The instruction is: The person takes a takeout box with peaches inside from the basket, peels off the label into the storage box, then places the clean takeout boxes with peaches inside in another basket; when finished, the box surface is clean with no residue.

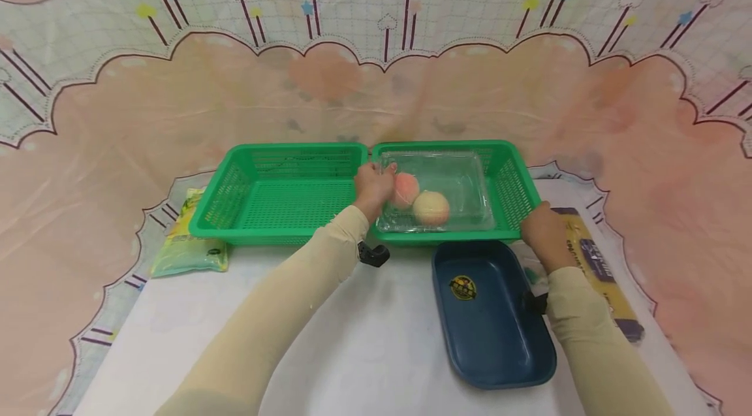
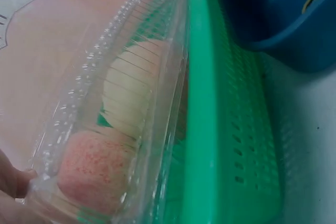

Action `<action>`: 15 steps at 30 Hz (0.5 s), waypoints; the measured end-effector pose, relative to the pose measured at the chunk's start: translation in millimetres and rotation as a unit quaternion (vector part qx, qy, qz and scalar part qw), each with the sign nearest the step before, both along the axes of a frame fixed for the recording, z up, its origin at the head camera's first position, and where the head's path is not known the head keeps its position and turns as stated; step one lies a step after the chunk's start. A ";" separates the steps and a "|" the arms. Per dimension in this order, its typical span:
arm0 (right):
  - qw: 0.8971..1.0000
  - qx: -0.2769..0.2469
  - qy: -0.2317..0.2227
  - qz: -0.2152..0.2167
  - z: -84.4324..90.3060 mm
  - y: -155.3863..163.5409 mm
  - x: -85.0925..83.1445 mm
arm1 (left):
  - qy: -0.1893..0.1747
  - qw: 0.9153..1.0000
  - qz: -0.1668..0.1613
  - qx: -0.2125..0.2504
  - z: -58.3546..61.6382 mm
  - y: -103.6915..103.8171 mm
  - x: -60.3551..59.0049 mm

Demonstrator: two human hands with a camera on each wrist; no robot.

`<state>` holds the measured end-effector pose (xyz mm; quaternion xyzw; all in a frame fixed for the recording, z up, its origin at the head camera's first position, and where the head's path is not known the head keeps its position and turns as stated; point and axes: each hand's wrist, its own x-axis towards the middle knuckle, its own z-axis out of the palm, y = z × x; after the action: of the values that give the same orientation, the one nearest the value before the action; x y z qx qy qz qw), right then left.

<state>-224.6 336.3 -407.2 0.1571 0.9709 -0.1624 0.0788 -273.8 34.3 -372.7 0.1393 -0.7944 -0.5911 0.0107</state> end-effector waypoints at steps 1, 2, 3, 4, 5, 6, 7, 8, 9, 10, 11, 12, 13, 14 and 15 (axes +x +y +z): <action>1.000 -0.002 -0.001 0.000 0.0 -1.2 0.2 | 0.000 1.000 -0.002 0.001 -1.9 0.2 -0.3; 1.000 -0.004 -0.003 -0.001 0.1 -2.3 0.4 | -0.001 1.000 -0.007 -0.005 -3.8 0.5 -0.8; 1.000 -0.004 -0.003 0.000 0.0 -2.9 0.3 | -0.002 1.000 -0.017 -0.016 -5.5 0.6 -1.6; 1.000 -0.004 -0.005 -0.002 -0.1 -3.7 0.3 | -0.003 0.999 -0.028 -0.026 -7.2 0.6 -2.3; 1.000 -0.006 -0.008 -0.005 -0.2 -4.5 0.0 | -0.005 0.999 -0.038 -0.038 -8.8 0.5 -3.1; 1.000 -0.005 -0.010 -0.008 -0.1 -5.2 -0.2 | -0.004 0.998 -0.047 -0.048 -10.1 0.2 -4.0; 1.000 -0.006 -0.012 -0.009 -0.1 -5.7 -0.5 | -0.006 0.997 -0.059 -0.059 -11.4 -0.5 -4.9; 1.000 -0.007 -0.014 -0.011 -0.3 -5.9 -0.9 | -0.010 0.995 -0.070 -0.068 -12.7 -1.5 -5.9; 1.000 -0.006 -0.015 -0.010 -0.3 -6.1 -1.2 | -0.014 0.994 -0.077 -0.071 -13.9 -2.5 -6.8; 1.000 -0.007 -0.015 -0.010 -0.2 -6.3 -1.5 | -0.017 0.994 -0.083 -0.070 -15.2 -3.6 -7.7; 1.000 -0.009 -0.014 -0.010 0.1 -6.2 -1.6 | -0.020 0.993 -0.087 -0.072 -16.2 -4.7 -8.6; 1.000 -0.007 -0.012 -0.008 0.2 -6.0 -1.6 | -0.022 0.993 -0.093 -0.075 -17.2 -5.7 -9.5; 1.000 -0.010 -0.011 -0.009 0.3 -5.7 -1.7 | -0.026 0.992 -0.100 -0.077 -18.0 -6.5 -10.0; 1.000 -0.011 -0.009 -0.010 0.6 -5.4 -1.7 | -0.027 0.991 -0.105 -0.078 -18.7 -7.1 -10.6; 1.000 -0.011 -0.008 -0.009 0.9 -5.1 -1.3 | -0.028 0.990 -0.109 -0.081 -19.2 -7.4 -11.0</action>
<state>-225.9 331.2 -406.3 0.1663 0.9670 -0.1725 0.0869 -284.8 26.9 -391.9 0.0668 -0.8499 -0.5187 -0.0651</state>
